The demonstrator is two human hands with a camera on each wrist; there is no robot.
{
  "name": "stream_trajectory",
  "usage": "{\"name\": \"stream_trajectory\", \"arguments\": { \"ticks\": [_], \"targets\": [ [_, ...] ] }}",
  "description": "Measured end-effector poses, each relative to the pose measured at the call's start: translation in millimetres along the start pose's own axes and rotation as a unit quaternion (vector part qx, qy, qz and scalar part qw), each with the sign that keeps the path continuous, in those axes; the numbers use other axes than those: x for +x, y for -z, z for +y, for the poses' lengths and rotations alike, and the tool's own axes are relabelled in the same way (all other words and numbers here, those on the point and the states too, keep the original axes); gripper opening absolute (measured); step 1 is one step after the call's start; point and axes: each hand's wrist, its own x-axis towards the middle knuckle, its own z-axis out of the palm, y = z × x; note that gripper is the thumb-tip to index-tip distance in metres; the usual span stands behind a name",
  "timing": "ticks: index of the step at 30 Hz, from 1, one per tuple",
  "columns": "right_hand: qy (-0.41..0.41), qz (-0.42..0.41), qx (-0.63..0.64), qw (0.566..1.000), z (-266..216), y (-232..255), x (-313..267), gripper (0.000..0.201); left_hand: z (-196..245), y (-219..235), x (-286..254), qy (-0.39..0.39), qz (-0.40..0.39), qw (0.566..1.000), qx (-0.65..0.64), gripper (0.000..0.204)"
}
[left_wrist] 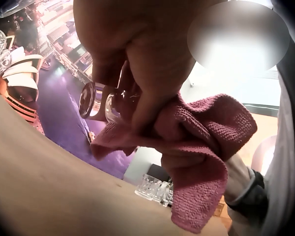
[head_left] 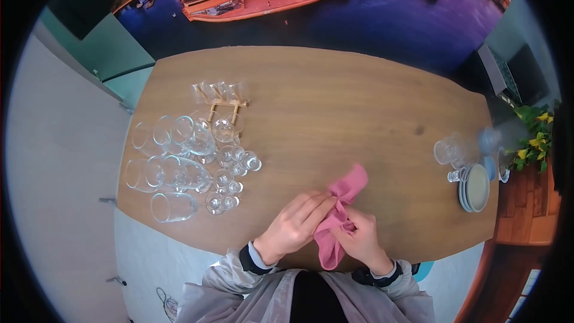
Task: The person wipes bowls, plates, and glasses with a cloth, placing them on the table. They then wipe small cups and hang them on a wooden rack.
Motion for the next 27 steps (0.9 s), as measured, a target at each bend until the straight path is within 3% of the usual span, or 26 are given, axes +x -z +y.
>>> {"name": "stream_trajectory", "arguments": {
  "ticks": [4, 6, 7, 9, 10, 11, 12, 14, 15, 17, 19, 21, 22, 23, 25, 27],
  "targets": [
    [-0.022, -0.009, 0.010, 1.000, 4.4, 2.8, -3.1, 0.024, -1.8, 0.7, 2.9, -0.024, -0.009, 0.999, 0.037, 0.056],
    [-0.152, -0.019, 0.130, 0.980, 5.1, 6.9, -6.4, 0.020, -1.0, 2.8, 5.3, -0.025, -0.004, 0.999, 0.030, 0.056],
    [-0.151, -0.019, 0.131, 0.980, 9.2, 5.4, -7.0, 0.020, 1.4, 5.1, 7.7, 0.007, -0.001, 1.000, 0.028, 0.054],
    [-0.131, 0.016, 0.308, 0.942, 15.9, -0.2, -4.2, 0.027, 2.1, 7.8, 4.7, 0.041, 0.003, 0.999, 0.029, 0.052],
    [-0.107, 0.041, 0.330, 0.937, 13.4, -3.7, -5.8, 0.041, 1.2, 9.0, -1.9, 0.119, -0.016, 0.992, -0.028, 0.047],
    [-0.108, 0.042, 0.331, 0.937, 7.0, -4.1, -3.7, 0.041, 0.6, 9.9, -5.5, 0.196, -0.035, 0.976, -0.086, 0.043],
    [-0.094, 0.023, 0.353, 0.931, 1.2, -3.4, -1.2, 0.046, 0.0, 9.3, -7.5, 0.198, -0.037, 0.976, -0.086, 0.043],
    [-0.080, 0.003, 0.374, 0.924, 0.5, -0.8, -0.8, 0.051, -1.3, 9.3, -9.0, 0.243, -0.046, 0.940, -0.235, 0.035],
    [-0.042, -0.045, 0.305, 0.950, 3.3, 3.5, -3.4, 0.052, -4.0, 10.8, -9.3, 0.245, -0.047, 0.940, -0.235, 0.035],
    [-0.004, -0.091, 0.231, 0.969, 3.3, 11.5, -3.6, 0.053, -11.1, 13.8, -7.3, 0.446, -0.153, 0.773, -0.424, 0.037],
    [0.035, -0.129, 0.037, 0.990, -3.1, 20.9, 2.9, 0.057, -8.0, 6.3, -7.4, 0.436, -0.127, 0.779, -0.431, 0.038],
    [-0.013, -0.144, 0.046, 0.988, 1.8, 29.2, 0.0, 0.057, -3.3, 3.1, -4.0, 0.428, -0.099, 0.784, -0.438, 0.040],
    [-0.061, -0.157, 0.055, 0.984, 4.5, 30.7, -1.6, 0.057, 0.2, 3.6, -1.6, 0.309, -0.073, 0.893, -0.319, 0.038],
    [-0.062, -0.157, 0.056, 0.984, 8.2, 28.2, -4.2, 0.057, 4.2, 4.9, 1.6, 0.178, -0.046, 0.965, -0.187, 0.037],
    [-0.118, -0.097, 0.276, 0.949, 19.3, 21.1, -10.1, 0.051, 6.2, 6.7, 5.2, 0.152, -0.037, 0.972, -0.176, 0.036],
    [-0.148, -0.083, 0.338, 0.926, 20.5, 17.0, -10.5, 0.045, 2.0, 8.4, 6.5, -0.002, -0.065, 0.997, -0.030, 0.043]
  ]
}}
